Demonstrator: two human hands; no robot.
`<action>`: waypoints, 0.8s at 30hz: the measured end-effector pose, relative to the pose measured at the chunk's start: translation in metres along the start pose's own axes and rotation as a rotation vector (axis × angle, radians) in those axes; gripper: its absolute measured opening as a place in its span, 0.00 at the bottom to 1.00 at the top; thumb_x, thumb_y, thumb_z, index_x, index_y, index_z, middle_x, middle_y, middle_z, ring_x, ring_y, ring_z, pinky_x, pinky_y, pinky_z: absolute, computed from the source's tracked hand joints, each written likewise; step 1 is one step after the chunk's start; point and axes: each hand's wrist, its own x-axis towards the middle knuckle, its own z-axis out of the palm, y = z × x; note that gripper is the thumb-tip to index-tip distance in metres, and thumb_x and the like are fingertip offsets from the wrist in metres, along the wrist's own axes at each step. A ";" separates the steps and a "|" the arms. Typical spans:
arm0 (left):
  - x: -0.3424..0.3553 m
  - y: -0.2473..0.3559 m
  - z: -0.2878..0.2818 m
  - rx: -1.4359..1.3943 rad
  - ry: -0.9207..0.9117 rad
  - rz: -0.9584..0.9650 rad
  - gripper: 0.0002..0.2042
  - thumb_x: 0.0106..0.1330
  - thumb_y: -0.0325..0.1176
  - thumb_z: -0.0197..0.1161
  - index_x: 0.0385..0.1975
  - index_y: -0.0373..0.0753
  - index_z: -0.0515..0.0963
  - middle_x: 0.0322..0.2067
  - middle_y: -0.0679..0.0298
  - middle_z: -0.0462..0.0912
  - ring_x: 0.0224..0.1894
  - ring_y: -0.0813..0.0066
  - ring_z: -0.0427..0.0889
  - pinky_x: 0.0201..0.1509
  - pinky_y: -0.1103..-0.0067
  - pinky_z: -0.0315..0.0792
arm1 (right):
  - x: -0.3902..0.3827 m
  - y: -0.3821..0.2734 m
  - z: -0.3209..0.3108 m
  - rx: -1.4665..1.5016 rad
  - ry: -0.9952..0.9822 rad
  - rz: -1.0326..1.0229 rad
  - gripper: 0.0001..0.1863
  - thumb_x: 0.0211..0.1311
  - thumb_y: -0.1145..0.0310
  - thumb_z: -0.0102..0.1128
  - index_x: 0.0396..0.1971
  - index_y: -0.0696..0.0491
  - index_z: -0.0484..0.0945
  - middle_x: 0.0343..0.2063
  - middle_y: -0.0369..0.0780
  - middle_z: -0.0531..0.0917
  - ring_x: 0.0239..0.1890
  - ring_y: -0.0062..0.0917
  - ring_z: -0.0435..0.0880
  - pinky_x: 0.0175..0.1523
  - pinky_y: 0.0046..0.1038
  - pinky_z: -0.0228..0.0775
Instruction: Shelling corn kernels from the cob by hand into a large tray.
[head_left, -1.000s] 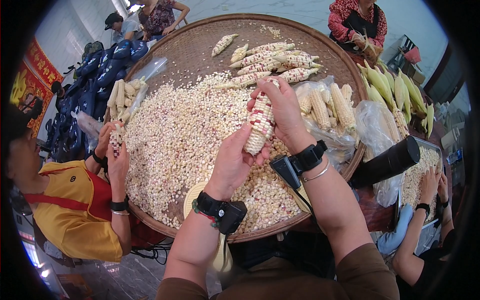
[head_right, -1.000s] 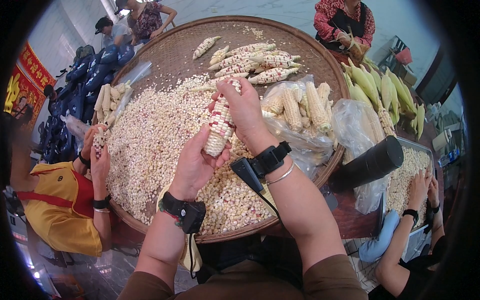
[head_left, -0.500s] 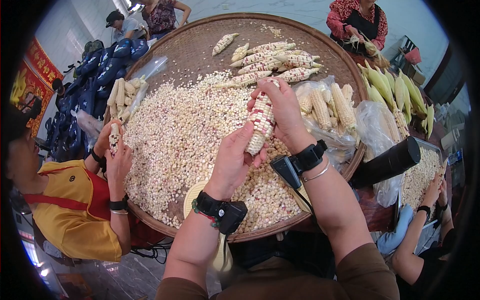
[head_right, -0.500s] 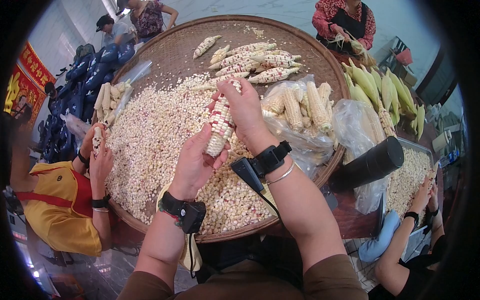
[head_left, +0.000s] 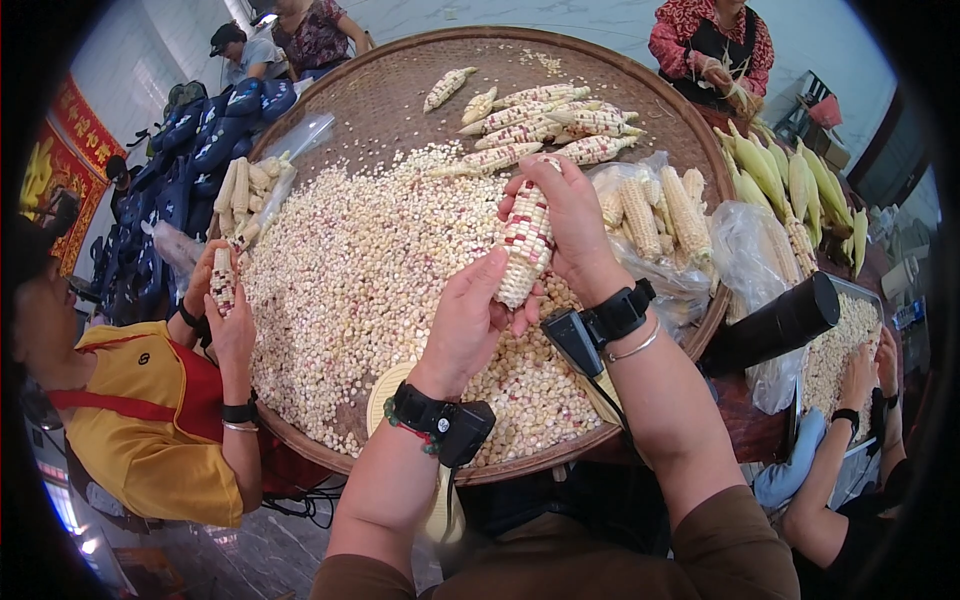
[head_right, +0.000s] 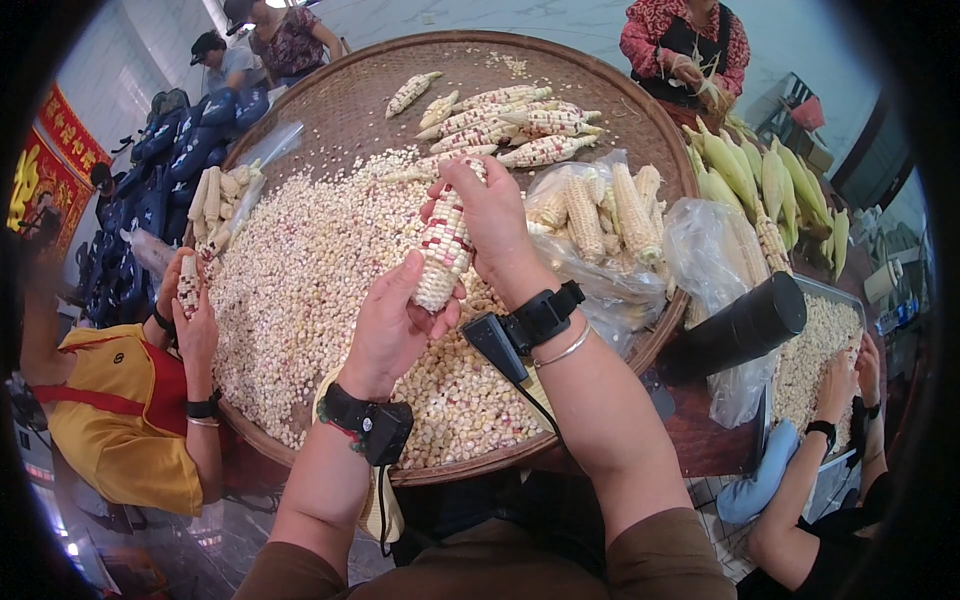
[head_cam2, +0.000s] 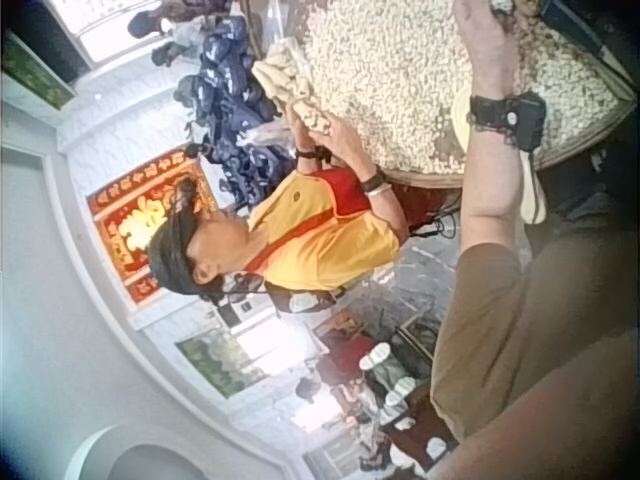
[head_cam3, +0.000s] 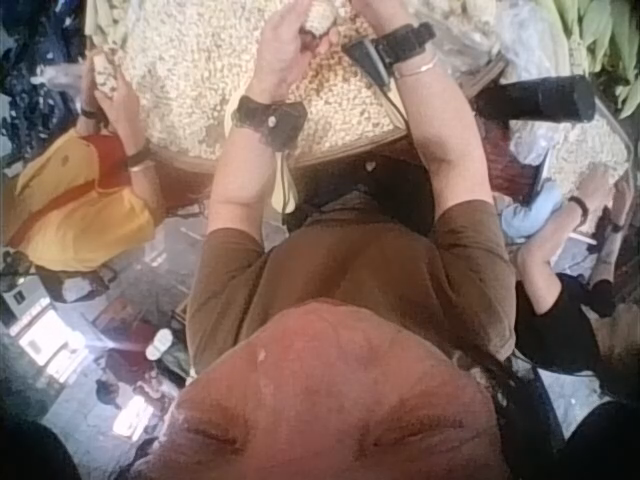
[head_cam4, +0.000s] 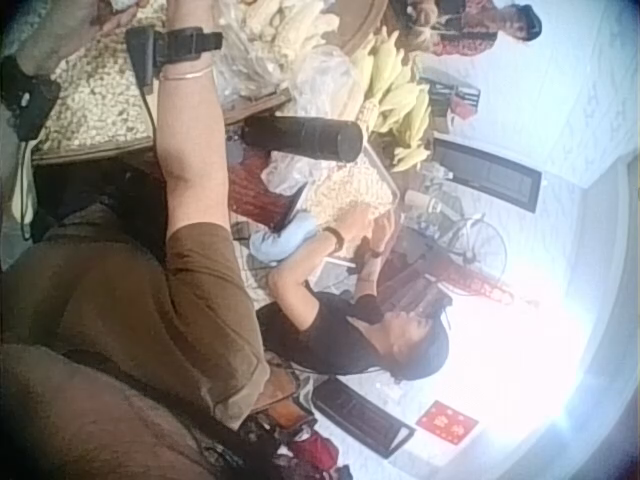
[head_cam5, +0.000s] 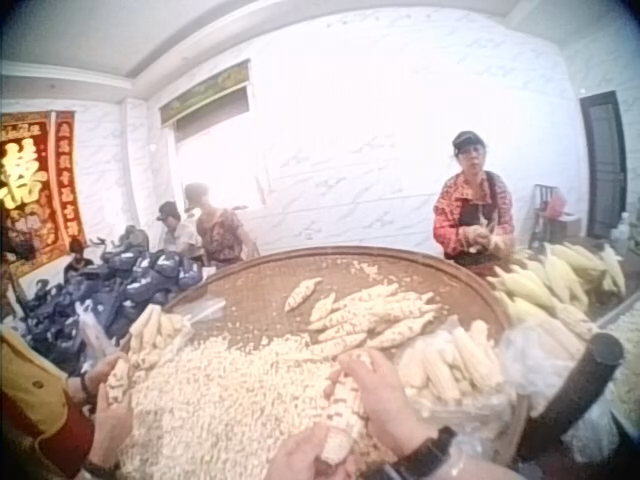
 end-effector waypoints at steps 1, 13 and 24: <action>0.000 0.000 -0.001 0.001 0.001 0.000 0.20 0.75 0.47 0.45 0.45 0.33 0.73 0.31 0.56 0.81 0.26 0.74 0.79 0.24 0.83 0.69 | 0.000 0.000 0.000 0.001 -0.001 0.000 0.10 0.64 0.67 0.57 0.39 0.56 0.69 0.25 0.38 0.78 0.23 0.22 0.80 0.25 0.25 0.74; 0.001 0.001 -0.003 -0.159 0.020 -0.042 0.24 0.75 0.51 0.41 0.42 0.33 0.73 0.28 0.59 0.80 0.23 0.76 0.78 0.22 0.83 0.71 | 0.000 0.005 0.001 -0.040 -0.008 0.008 0.10 0.64 0.68 0.57 0.40 0.55 0.70 0.25 0.38 0.78 0.24 0.22 0.81 0.26 0.24 0.74; 0.001 0.002 -0.001 -0.035 0.065 -0.063 0.19 0.74 0.47 0.47 0.45 0.36 0.73 0.29 0.59 0.82 0.25 0.74 0.80 0.24 0.84 0.71 | 0.001 0.004 -0.001 -0.055 -0.001 0.001 0.10 0.63 0.68 0.58 0.39 0.56 0.70 0.25 0.39 0.79 0.24 0.23 0.81 0.25 0.24 0.75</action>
